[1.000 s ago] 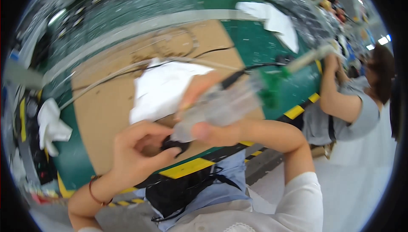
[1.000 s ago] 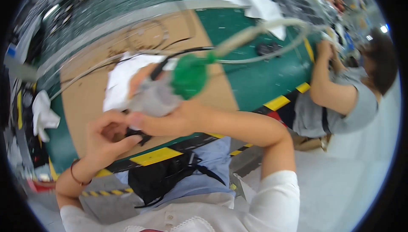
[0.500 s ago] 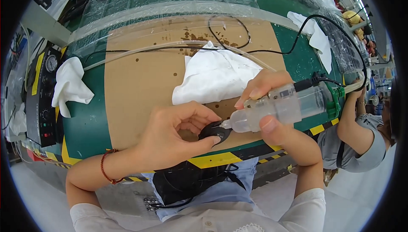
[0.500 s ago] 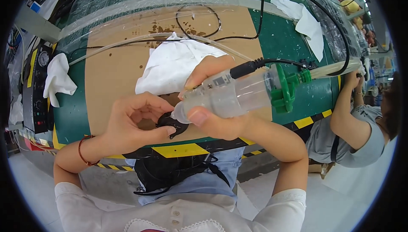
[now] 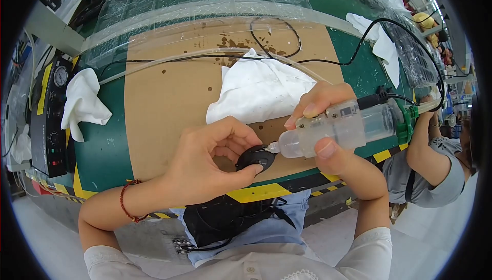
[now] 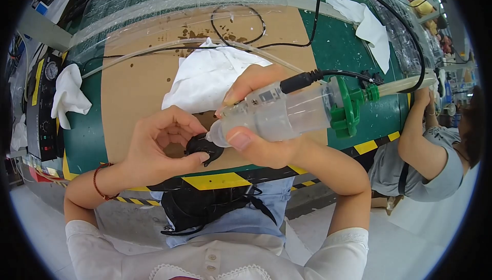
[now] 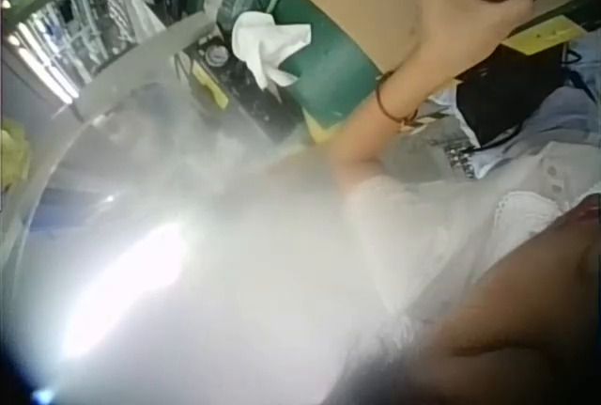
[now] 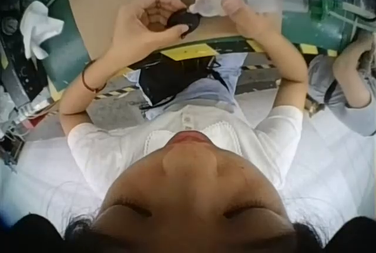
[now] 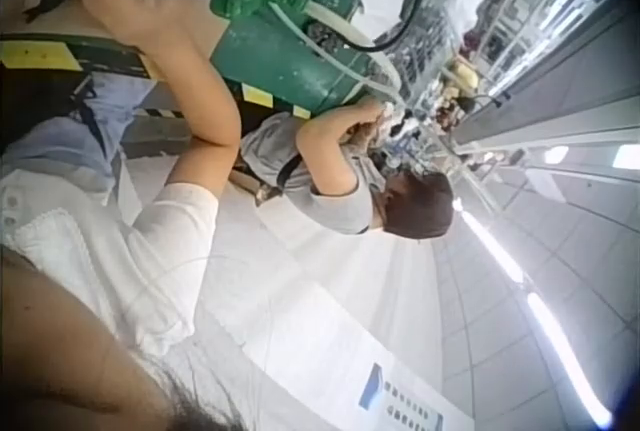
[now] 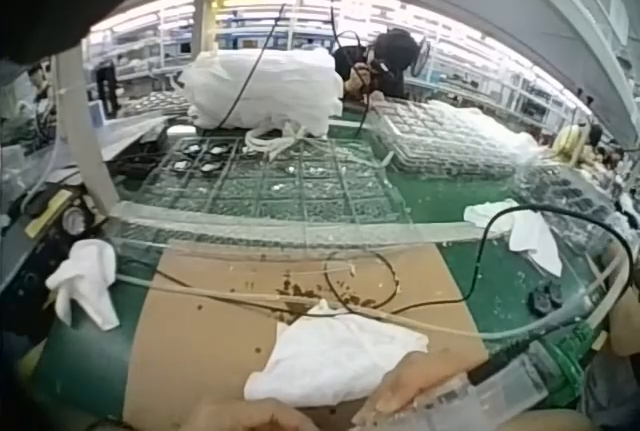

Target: The person applies adhesive sealant to plastic components using a syringe dispenser at a workbench.

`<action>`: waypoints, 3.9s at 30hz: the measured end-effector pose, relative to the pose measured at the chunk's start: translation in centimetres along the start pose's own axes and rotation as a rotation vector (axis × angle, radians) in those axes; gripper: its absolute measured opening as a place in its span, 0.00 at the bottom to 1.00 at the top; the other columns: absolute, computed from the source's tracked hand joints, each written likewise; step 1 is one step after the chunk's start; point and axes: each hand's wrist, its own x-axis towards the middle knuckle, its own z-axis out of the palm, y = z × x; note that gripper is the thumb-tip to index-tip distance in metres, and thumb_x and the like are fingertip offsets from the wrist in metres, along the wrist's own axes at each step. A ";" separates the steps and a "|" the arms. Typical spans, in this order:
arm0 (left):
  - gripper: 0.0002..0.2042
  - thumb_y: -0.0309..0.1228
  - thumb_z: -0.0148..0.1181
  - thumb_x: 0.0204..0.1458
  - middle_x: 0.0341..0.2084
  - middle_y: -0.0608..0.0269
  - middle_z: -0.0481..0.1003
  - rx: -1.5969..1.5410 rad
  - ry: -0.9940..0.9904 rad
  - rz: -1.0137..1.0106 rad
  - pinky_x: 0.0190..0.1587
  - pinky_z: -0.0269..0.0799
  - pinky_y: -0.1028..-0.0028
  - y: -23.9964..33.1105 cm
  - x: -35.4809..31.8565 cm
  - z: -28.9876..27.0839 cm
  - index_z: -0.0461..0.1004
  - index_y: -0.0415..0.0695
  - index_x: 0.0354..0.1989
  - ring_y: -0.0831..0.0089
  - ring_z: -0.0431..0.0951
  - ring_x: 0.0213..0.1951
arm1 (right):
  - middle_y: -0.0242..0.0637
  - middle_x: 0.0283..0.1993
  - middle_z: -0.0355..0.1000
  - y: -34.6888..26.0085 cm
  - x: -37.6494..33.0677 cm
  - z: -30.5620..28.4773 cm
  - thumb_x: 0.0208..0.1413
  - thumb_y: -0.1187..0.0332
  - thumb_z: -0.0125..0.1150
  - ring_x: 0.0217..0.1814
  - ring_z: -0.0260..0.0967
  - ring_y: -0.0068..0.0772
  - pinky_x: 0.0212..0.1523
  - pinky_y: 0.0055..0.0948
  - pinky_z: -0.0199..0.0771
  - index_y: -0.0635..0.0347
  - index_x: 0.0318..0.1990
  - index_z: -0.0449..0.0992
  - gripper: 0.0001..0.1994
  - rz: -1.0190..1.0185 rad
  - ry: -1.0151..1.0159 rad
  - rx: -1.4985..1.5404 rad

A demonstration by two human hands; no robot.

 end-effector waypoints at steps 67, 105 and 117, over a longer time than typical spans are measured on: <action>0.15 0.22 0.62 0.35 0.28 0.63 0.71 -0.025 0.067 0.062 0.36 0.69 0.82 -0.2 0.0 0.2 0.67 0.37 0.33 0.80 0.72 0.31 | 0.38 0.27 0.60 0.1 -0.1 0.1 0.43 0.49 0.53 0.23 0.64 0.26 0.24 0.20 0.63 0.58 0.34 0.58 0.22 -0.069 0.083 0.012; 0.14 0.20 0.61 0.37 0.30 0.60 0.72 -0.048 0.032 0.098 0.37 0.69 0.80 -0.2 0.0 0.2 0.68 0.35 0.34 0.78 0.73 0.34 | 0.37 0.28 0.58 0.5 0.0 -0.1 0.43 0.49 0.53 0.23 0.64 0.26 0.24 0.21 0.63 0.58 0.36 0.57 0.23 -0.143 0.020 0.028; 0.15 0.20 0.62 0.36 0.29 0.60 0.71 -0.061 0.040 0.094 0.38 0.70 0.80 -0.3 0.1 0.2 0.67 0.36 0.34 0.77 0.73 0.33 | 0.37 0.28 0.58 0.4 0.1 -0.1 0.43 0.50 0.54 0.23 0.64 0.26 0.24 0.21 0.63 0.59 0.35 0.58 0.22 -0.158 0.028 0.026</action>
